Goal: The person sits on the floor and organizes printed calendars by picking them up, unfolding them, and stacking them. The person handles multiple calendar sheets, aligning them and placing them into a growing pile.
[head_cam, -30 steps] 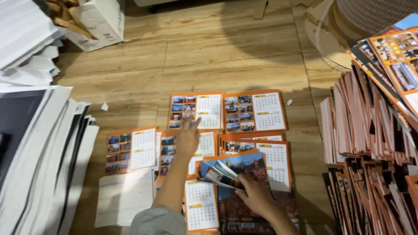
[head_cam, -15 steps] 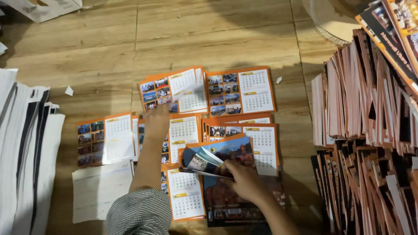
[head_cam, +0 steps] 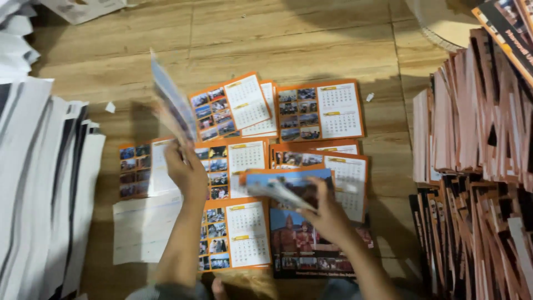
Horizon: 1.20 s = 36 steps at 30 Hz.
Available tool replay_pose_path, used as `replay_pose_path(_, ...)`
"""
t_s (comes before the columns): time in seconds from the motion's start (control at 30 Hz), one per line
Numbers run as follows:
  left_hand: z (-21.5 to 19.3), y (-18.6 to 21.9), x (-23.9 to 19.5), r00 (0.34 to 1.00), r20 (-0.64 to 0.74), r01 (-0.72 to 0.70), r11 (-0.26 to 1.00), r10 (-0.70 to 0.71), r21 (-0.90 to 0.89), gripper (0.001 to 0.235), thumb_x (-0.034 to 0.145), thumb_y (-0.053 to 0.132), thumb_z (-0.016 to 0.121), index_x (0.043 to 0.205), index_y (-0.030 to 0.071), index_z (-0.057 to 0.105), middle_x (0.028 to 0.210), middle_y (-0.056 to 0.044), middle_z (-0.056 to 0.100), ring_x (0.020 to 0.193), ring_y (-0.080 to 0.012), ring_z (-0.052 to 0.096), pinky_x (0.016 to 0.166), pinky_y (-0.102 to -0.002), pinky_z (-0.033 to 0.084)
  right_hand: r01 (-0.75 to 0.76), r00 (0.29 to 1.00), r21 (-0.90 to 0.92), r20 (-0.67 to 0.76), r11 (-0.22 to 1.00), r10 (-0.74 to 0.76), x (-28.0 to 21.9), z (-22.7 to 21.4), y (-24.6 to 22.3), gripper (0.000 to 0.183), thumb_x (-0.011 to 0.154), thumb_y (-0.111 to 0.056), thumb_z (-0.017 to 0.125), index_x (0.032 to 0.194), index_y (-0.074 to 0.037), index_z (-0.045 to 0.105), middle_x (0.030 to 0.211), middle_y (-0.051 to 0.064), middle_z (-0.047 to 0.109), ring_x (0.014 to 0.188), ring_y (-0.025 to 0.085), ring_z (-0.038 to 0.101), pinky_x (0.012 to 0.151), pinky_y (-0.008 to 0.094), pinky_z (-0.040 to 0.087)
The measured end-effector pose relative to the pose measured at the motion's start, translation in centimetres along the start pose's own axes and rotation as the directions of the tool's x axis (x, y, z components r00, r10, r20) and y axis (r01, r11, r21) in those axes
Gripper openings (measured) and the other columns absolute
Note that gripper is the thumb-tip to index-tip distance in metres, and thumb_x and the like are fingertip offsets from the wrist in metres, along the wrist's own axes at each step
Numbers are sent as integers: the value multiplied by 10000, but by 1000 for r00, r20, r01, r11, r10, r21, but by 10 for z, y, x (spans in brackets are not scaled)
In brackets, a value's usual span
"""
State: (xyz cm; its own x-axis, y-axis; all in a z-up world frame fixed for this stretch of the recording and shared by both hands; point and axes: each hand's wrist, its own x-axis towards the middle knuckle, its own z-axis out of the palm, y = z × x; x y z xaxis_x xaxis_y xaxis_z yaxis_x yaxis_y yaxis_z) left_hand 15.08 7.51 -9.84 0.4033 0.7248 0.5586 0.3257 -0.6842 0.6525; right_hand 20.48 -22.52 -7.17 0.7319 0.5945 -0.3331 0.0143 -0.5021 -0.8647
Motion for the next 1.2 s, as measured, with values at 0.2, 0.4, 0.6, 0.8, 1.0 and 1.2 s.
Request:
replay_pose_path(0.2, -91, -63, -51, 586, 404, -809, 485, 702, 332, 309, 920, 92, 467, 1143, 249, 613, 1083, 42, 633, 914, -138, 603, 780, -274, 502, -29, 956, 39, -290, 999, 39, 2, 4, 23, 391, 784, -269, 706, 1123, -89, 631, 970, 212, 689, 980, 377, 631, 808, 456, 523)
replay_pose_path(0.4, -115, -5, -114, 376, 594, -725, 625, 711, -289, 237, 818, 18, 570, 1030, 77, 656, 1035, -81, 676, 877, -214, 661, 759, -355, 517, 341, 896, -276, -193, 898, -400, -1, 26, 51, 181, 870, -264, 580, 862, -98, 509, 593, 69, 506, 520, 204, 519, 508, 337, 363)
replay_pose_path(0.6, -102, 49, -119, 505, 529, -739, 658, 682, -145, 180, 665, -28, 608, 784, 103, 640, 685, -22, 638, 544, -166, 595, 413, -318, 451, 408, 902, -394, 312, 824, -297, -13, 68, 22, 494, 783, -495, 655, 1144, -169, 569, 1105, 5, 600, 1000, 220, 601, 753, 359, 500)
replay_pose_path(0.8, -110, 26, -64, 706, 534, -476, 870, 465, -129, 284, 798, 383, 697, 760, 106, 653, 732, -16, 662, 688, -207, 624, 591, -351, 467, 299, 952, -465, 202, 833, -229, -1, 77, 43, 95, 864, -123, 585, 958, -128, 590, 770, -14, 658, 539, 74, 620, 464, 145, 565)
replay_pose_path(1.0, -82, -89, -10, 680, 487, 251, 797, -549, 549, 672, 836, 533, 509, 1301, 50, 466, 1339, -165, 477, 1105, -390, 546, 831, -516, 501, 194, 967, -428, 235, 883, -99, -2, 70, 32, 217, 871, -210, 602, 1088, -221, 615, 682, -56, 690, 384, 23, 485, 378, 122, 432)
replay_pose_path(1.2, -63, -111, -10, 648, 509, 37, 690, -567, 723, 360, 866, 401, 564, 969, 57, 593, 969, -121, 627, 882, -351, 623, 673, -480, 516, 159, 954, -405, 299, 901, -34, 2, 64, 33, 198, 894, -244, 579, 1090, -225, 592, 640, -65, 629, 397, 32, 464, 384, 128, 403)
